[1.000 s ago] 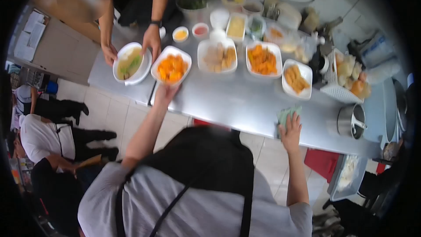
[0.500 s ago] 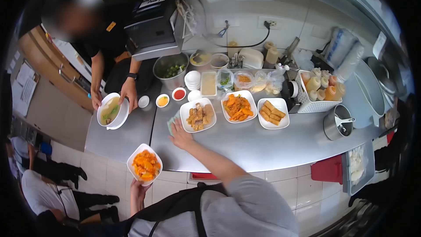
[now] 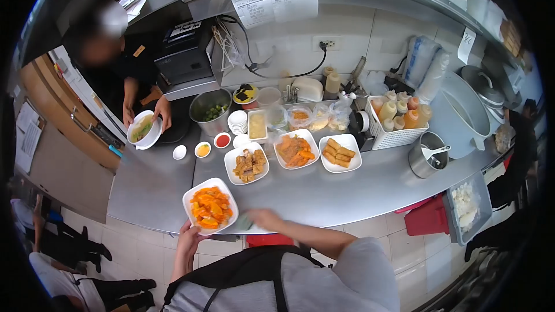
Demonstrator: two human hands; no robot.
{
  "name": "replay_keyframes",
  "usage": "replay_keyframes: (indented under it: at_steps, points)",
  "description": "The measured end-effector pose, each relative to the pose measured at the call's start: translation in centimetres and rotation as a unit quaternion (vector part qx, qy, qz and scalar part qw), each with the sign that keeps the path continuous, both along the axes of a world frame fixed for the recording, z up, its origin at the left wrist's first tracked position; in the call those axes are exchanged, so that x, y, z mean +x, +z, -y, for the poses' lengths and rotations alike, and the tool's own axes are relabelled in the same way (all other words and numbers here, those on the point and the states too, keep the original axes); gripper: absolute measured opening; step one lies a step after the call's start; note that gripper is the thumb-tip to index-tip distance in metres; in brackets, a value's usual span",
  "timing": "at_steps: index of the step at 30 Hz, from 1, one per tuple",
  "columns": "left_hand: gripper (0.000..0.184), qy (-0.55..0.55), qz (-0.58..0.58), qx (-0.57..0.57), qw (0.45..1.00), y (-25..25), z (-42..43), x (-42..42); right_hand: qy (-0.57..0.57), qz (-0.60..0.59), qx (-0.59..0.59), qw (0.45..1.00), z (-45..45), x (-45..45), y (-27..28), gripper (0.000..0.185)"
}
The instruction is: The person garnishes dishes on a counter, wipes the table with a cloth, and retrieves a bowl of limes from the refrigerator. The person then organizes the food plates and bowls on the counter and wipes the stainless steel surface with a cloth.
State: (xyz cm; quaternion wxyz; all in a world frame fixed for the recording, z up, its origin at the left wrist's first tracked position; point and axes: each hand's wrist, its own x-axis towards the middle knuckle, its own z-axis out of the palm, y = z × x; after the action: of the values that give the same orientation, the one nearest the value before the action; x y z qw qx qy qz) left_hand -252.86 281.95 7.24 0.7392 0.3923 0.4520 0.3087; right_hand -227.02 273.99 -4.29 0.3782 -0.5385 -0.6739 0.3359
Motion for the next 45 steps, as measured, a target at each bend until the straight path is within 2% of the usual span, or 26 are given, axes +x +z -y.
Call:
replay_keyframes:
  at_steps: [2,3,4,5,7,8,11,12,14,16,18,19,21,23,25,26,27,28,31,33,35,37,40,42,44,45]
  points:
    - [0.045,-0.033,-0.011,-0.01,0.999,0.7,0.5,2.7,-0.238,-0.213,-0.154,0.935,1.1,4.1,2.6,0.032]
    - [0.045,-0.09,-0.011,-0.011,0.996,0.6,0.7,4.1,-0.191,-0.45,-0.177,0.855,1.6,6.2,4.7,0.034]
    - [0.045,-0.147,-0.011,-0.012,0.989,0.6,0.9,5.5,-0.132,-0.657,-0.188,0.717,2.0,7.4,6.1,0.037]
    - [0.045,-0.182,0.003,-0.033,0.983,0.7,1.3,7.1,-0.133,-0.657,-0.191,0.717,2.3,7.4,6.1,0.037]
    - [0.045,-0.218,0.017,-0.055,0.974,0.6,2.2,10.2,-0.125,-0.723,-0.196,0.651,2.7,7.3,6.1,0.039]
    - [0.043,-0.235,0.034,-0.074,0.968,0.1,2.7,11.6,-0.124,-0.721,-0.194,0.654,3.1,6.9,6.0,0.039]
    - [0.042,-0.256,0.065,-0.115,0.958,-1.2,2.4,14.0,-0.072,-0.83,-0.145,0.534,5.0,4.7,7.2,0.034]
    - [0.042,-0.26,0.08,-0.135,0.953,-1.7,2.5,14.4,-0.075,-0.829,-0.148,0.533,6.0,4.5,7.4,0.034]
    - [0.042,-0.274,0.081,-0.144,0.947,-2.4,2.5,14.8,-0.156,-0.748,-0.217,0.607,8.6,5.6,7.6,0.034]
    - [0.039,-0.257,0.083,-0.153,0.95,-3.8,2.5,15.0,-0.161,-0.76,-0.207,0.594,11.3,8.9,6.2,0.032]
    - [0.038,-0.256,0.046,-0.137,0.956,-5.5,2.1,15.0,-0.217,-0.704,-0.172,0.654,14.2,12.5,6.4,0.032]
    - [0.039,-0.256,0.015,-0.124,0.959,-5.9,1.8,15.1,-0.317,-0.676,-0.141,0.651,15.3,14.8,6.5,0.032]
    - [0.04,-0.262,-0.02,-0.113,0.958,-7.9,1.0,15.0,-0.465,-0.344,-0.076,0.812,17.8,20.4,4.6,0.033]
    - [0.041,-0.273,-0.026,-0.114,0.955,-8.0,1.3,15.4,-0.583,-0.149,-0.12,0.789,20.2,24.5,8.2,0.036]
    - [0.041,-0.286,-0.032,-0.118,0.951,-8.4,1.3,15.9,-0.646,0.108,-0.052,0.753,22.0,28.8,4.9,0.041]
    - [0.041,-0.278,0.004,-0.124,0.953,-8.8,1.2,16.0,-0.665,0.103,-0.055,0.738,23.0,29.8,3.1,0.041]
    - [0.042,-0.265,0.041,-0.132,0.954,-9.0,1.2,16.2,-0.686,0.247,-0.097,0.678,23.5,30.6,1.5,0.044]
    - [0.042,-0.279,0.035,-0.133,0.95,-8.8,1.6,16.5,-0.683,0.385,-0.14,0.605,23.6,30.8,0.9,0.047]
    - [0.045,-0.202,0.05,-0.209,0.956,-7.3,2.2,16.6,-0.659,0.416,-0.088,0.621,21.7,29.0,-1.2,0.049]
    - [0.05,-0.232,0.008,-0.103,0.967,-6.3,2.2,15.9,-0.557,0.357,-0.023,0.75,19.0,24.3,0.2,0.047]
    - [0.05,-0.145,-0.078,-0.04,0.986,-5.9,1.9,14.9,-0.402,0.327,0.062,0.853,17.2,18.3,-0.4,0.048]
    - [0.049,-0.102,-0.109,-0.015,0.989,-5.8,1.1,13.7,-0.243,0.379,0.098,0.888,17.2,12.9,0.6,0.047]
    - [0.046,-0.045,-0.137,0.04,0.989,-5.1,0.0,12.9,-0.17,0.362,0.043,0.915,19.4,15.1,1.0,0.044]
    - [0.044,-0.038,-0.13,0.066,0.989,-4.2,-0.1,12.7,-0.268,0.404,0.071,0.871,20.7,21.4,-1.4,0.042]
    - [0.041,-0.011,-0.136,0.072,0.988,-2.7,0.4,13.2,-0.371,0.5,0.015,0.783,21.2,29.5,-1.1,0.042]
    - [0.039,-0.016,-0.138,0.085,0.987,-2.2,0.6,13.2,-0.436,0.647,-0.054,0.623,21.0,34.5,-4.2,0.042]
